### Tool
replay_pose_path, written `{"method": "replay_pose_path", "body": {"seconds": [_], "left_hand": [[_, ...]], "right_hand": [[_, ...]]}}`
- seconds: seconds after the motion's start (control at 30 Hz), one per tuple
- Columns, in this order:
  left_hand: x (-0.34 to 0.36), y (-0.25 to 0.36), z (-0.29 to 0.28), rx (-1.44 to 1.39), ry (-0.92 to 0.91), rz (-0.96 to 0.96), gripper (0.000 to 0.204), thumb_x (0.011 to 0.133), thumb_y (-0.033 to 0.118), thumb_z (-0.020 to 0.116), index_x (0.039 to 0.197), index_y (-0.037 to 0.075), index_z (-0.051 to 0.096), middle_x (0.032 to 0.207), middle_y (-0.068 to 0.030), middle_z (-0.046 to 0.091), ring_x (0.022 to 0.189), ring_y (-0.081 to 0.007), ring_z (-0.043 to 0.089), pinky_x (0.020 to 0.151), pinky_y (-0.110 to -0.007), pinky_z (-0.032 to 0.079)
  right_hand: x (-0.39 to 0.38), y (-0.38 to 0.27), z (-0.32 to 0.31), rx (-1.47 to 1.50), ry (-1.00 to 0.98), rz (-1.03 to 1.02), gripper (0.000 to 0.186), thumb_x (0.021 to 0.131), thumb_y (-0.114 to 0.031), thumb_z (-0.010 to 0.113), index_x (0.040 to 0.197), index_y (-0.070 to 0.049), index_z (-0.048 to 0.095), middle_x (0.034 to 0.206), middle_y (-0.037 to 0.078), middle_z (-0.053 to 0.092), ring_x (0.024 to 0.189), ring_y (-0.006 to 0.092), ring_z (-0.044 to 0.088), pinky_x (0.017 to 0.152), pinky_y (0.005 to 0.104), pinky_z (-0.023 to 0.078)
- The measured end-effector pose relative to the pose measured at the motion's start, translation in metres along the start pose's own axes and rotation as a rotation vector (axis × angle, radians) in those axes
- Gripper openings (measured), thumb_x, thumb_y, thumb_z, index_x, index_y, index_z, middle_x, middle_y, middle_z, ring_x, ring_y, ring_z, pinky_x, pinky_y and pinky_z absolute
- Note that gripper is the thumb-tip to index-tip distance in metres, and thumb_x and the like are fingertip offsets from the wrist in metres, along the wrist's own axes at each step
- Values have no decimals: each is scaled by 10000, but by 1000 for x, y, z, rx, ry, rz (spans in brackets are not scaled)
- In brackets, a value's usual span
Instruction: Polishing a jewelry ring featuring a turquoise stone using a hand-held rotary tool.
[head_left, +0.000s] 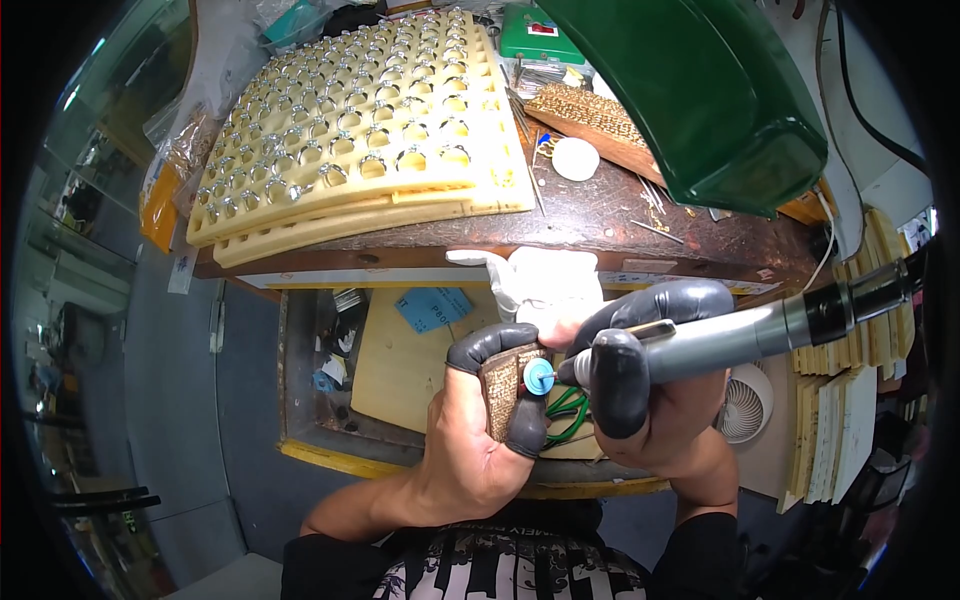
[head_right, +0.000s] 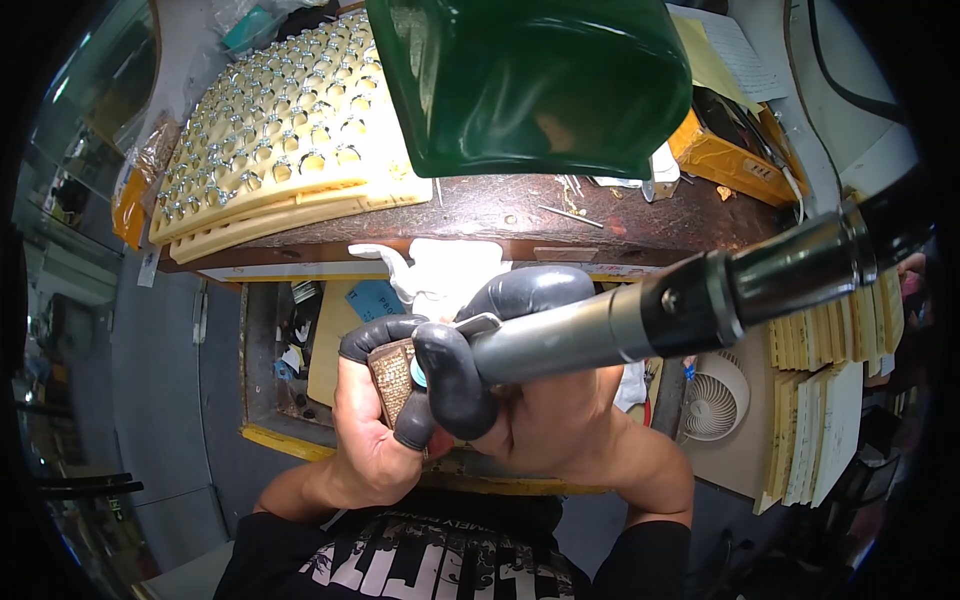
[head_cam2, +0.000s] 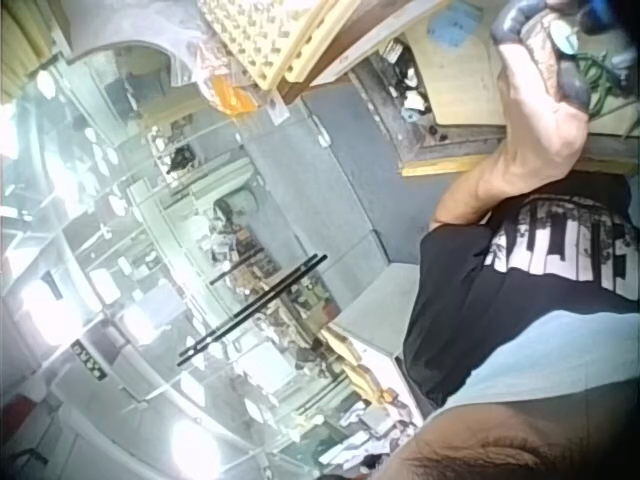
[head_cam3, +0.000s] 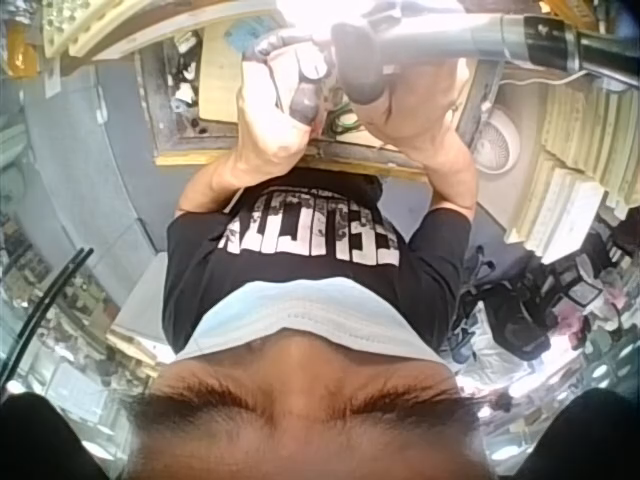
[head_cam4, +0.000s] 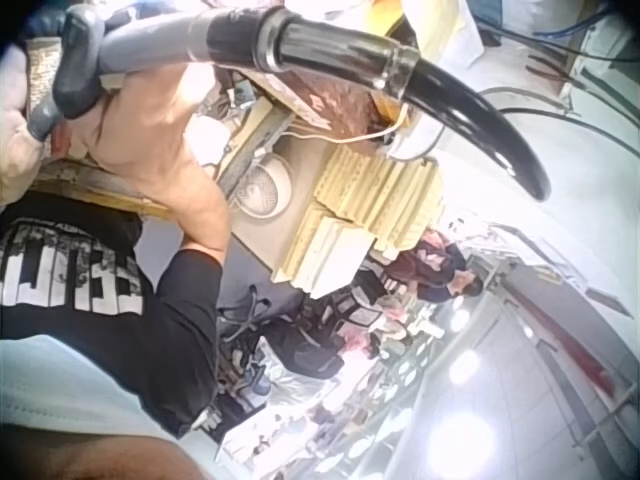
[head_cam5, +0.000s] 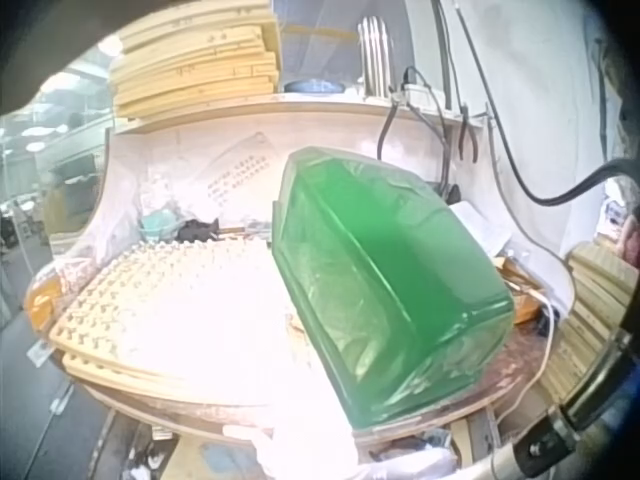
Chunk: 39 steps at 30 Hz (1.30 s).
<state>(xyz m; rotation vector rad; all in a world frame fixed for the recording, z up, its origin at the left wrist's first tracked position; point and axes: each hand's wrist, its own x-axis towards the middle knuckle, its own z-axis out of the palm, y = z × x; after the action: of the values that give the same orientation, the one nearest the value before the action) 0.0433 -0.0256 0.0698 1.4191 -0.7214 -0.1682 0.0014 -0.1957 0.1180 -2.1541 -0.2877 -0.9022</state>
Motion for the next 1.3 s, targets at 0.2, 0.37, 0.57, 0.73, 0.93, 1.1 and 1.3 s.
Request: {"method": "replay_pose_path", "body": {"seconds": [0.2, 0.37, 0.57, 0.73, 0.93, 1.1, 1.3], "left_hand": [[0, -1, 0, -5, 1, -10, 439, 932, 65, 600, 1323, -41, 430, 1109, -177, 646, 997, -221, 641, 886, -349, 514], [-2, -1, -1, -33, -6, -33, 445, 934, 77, 598, 1328, -39, 427, 1100, -178, 647, 992, -222, 642, 884, -353, 514], [-4, -4, 1, -68, 9, -40, 452, 936, 91, 600, 1332, -37, 425, 1094, -175, 652, 997, -225, 644, 888, -355, 513], [-3, -2, 0, -61, 7, -52, 441, 941, 88, 598, 1326, -42, 427, 1108, -179, 648, 1012, -223, 641, 895, -353, 510], [-3, 1, 0, -52, 7, -79, 429, 942, 74, 595, 1320, -46, 431, 1104, -172, 643, 1000, -213, 634, 891, -347, 509], [0, 2, -1, -15, -7, -21, 425, 938, 62, 588, 1317, -48, 434, 1096, -166, 638, 991, -205, 628, 886, -342, 509], [-2, 1, 1, -31, 10, -40, 422, 932, 55, 591, 1312, -48, 439, 1090, -163, 637, 980, -207, 629, 878, -343, 510]], "right_hand": [[1, 1, -2, -30, -12, -31, 136, 839, -137, 745, 890, -22, 693, 844, 117, 647, 662, 233, 646, 565, 345, 503], [-2, -3, 0, 29, -6, 50, 138, 829, -142, 746, 900, -31, 705, 853, 120, 649, 686, 248, 651, 584, 354, 509], [-4, -3, 3, 35, 16, 71, 133, 824, -148, 741, 896, -41, 709, 855, 119, 651, 689, 254, 651, 584, 358, 509], [-3, -3, 1, 36, -4, 92, 141, 818, -147, 736, 901, -37, 711, 850, 117, 653, 710, 255, 649, 594, 362, 504], [0, -2, -2, -19, -14, 64, 161, 814, -161, 727, 917, -38, 716, 852, 114, 654, 712, 264, 642, 612, 372, 494], [-1, -2, -4, -78, -25, 12, 183, 808, -164, 732, 948, -48, 729, 845, 107, 659, 716, 265, 646, 613, 373, 494], [0, -2, -2, -67, -8, 28, 201, 790, -166, 752, 957, -55, 733, 862, 100, 667, 719, 262, 655, 612, 371, 502]]}}
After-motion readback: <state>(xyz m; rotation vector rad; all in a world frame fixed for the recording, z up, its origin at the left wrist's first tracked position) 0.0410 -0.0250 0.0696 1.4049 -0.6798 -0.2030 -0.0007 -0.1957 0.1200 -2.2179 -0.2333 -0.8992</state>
